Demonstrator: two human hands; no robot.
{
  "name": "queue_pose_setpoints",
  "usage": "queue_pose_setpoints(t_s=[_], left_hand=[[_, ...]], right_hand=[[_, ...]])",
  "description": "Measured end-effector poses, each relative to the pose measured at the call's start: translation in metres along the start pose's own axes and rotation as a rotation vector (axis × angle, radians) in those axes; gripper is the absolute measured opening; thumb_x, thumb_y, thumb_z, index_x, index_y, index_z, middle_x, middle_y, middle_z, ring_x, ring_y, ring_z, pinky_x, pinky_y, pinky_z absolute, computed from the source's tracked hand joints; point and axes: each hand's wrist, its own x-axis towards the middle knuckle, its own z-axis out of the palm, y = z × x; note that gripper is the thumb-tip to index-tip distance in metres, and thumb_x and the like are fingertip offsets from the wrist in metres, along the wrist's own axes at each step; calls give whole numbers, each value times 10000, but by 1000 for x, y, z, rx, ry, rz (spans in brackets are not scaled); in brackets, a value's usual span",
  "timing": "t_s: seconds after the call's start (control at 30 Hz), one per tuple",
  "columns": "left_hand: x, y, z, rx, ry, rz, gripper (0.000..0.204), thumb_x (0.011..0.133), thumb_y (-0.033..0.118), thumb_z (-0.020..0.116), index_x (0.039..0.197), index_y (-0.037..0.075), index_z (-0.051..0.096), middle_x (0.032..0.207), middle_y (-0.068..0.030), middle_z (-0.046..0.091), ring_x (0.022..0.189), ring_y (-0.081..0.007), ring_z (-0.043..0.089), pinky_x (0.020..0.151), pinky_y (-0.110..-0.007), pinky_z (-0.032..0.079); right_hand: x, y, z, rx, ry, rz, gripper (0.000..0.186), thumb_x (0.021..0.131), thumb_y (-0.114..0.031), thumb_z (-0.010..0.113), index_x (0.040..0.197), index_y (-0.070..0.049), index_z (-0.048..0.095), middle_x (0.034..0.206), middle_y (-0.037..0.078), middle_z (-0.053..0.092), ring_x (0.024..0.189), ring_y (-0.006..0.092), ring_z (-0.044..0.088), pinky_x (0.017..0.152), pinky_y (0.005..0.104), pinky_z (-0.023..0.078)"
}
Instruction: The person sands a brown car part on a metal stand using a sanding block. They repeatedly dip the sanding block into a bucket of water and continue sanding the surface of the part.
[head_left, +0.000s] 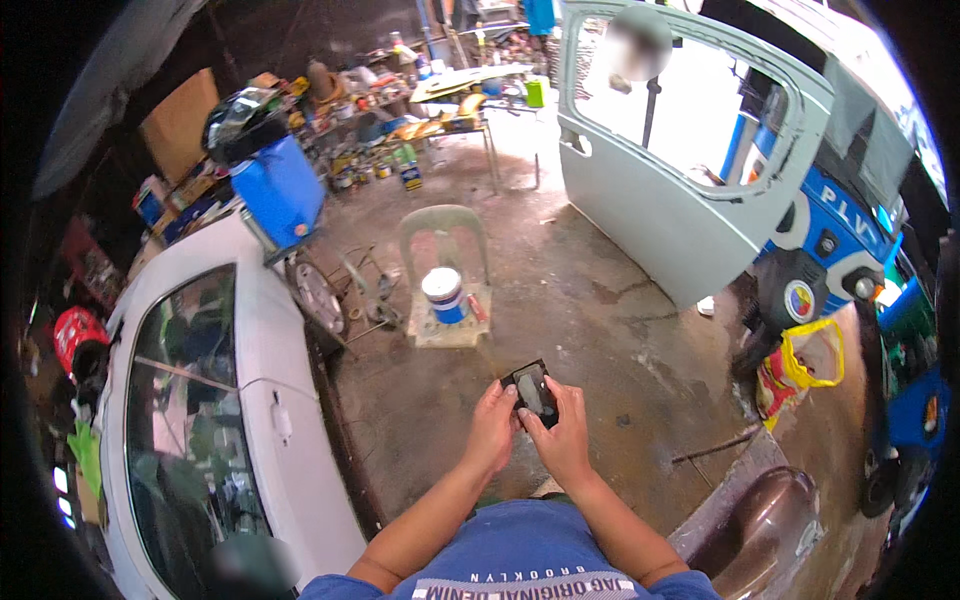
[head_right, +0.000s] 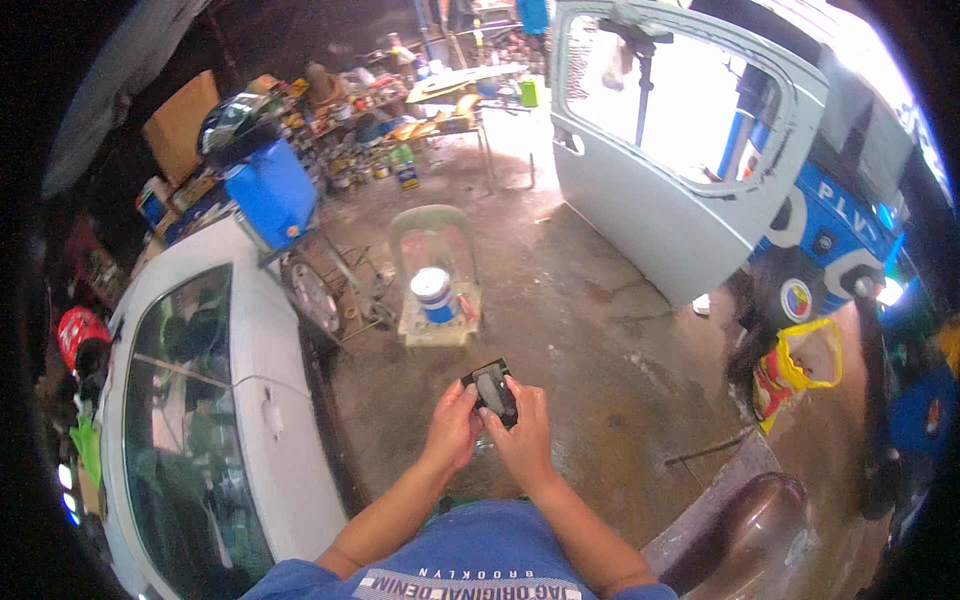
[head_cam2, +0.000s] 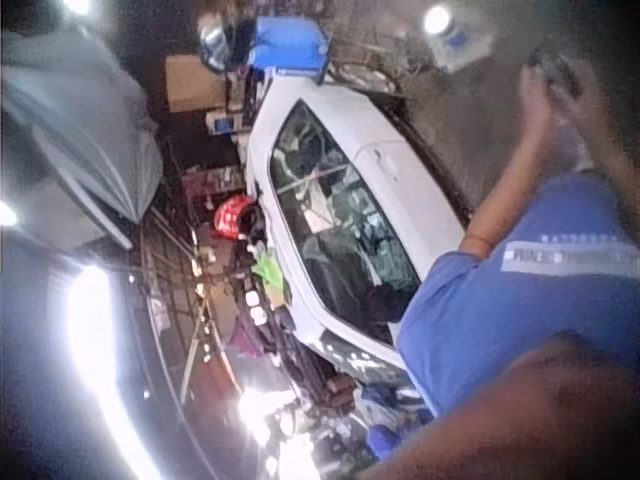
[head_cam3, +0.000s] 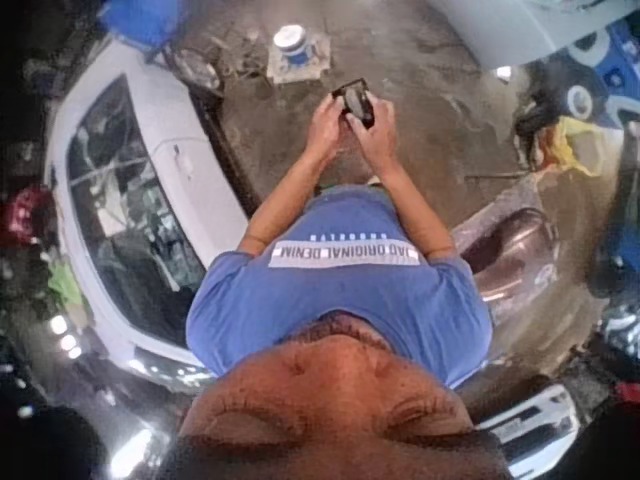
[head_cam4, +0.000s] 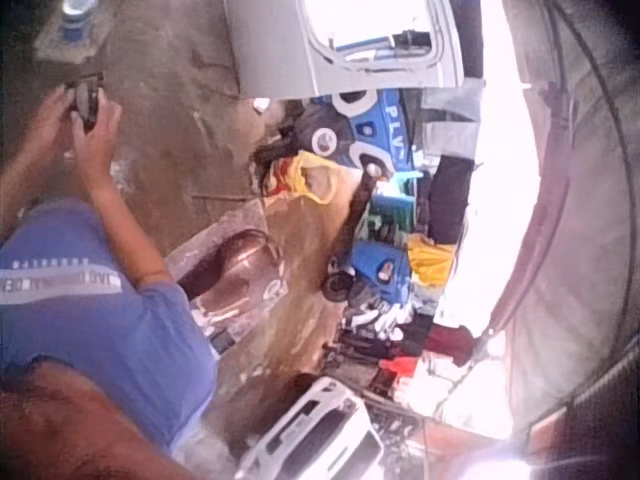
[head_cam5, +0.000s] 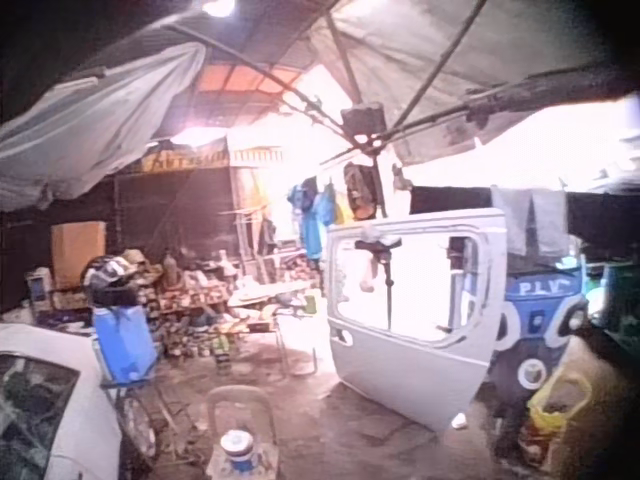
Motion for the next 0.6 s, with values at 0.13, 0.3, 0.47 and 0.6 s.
queue_pose_setpoints(t_s=[0.13, 0.3, 0.47, 0.6], left_hand=[[35, -5, 42, 71, -57, -90, 242, 1157, 204, 479, 1313, 84, 620, 1210, -26, 688, 1062, -128, 667, 886, -322, 579], [64, -13, 88, 155, -267, -196, 353, 1157, 206, 470, 1466, 77, 582, 1280, -46, 678, 1111, -129, 663, 934, -311, 579], [88, -43, 130, 201, -511, -361, 362, 1154, 203, 456, 1468, 67, 575, 1286, -56, 675, 1120, -138, 666, 949, -314, 584], [92, -60, 150, 170, -730, -546, 361, 1128, 154, 497, 1471, 50, 536, 1271, -70, 671, 1094, -152, 676, 945, -332, 591]], right_hand=[[16, 27, -28, -138, 144, 9, 679, 856, -73, 842, 1476, -43, 567, 1250, 167, 580, 1148, 322, 573, 979, 422, 507], [21, 35, -55, -204, 369, 83, 678, 856, -108, 847, 1479, -41, 590, 1250, 168, 562, 1168, 317, 561, 1002, 418, 501], [9, 38, -86, -368, 612, 206, 667, 854, -137, 849, 1466, -19, 611, 1238, 174, 555, 1168, 327, 558, 1011, 416, 497], [-13, 35, -93, -537, 797, 315, 670, 846, -140, 852, 1460, -11, 621, 1228, 175, 559, 1162, 343, 560, 1011, 420, 497]])
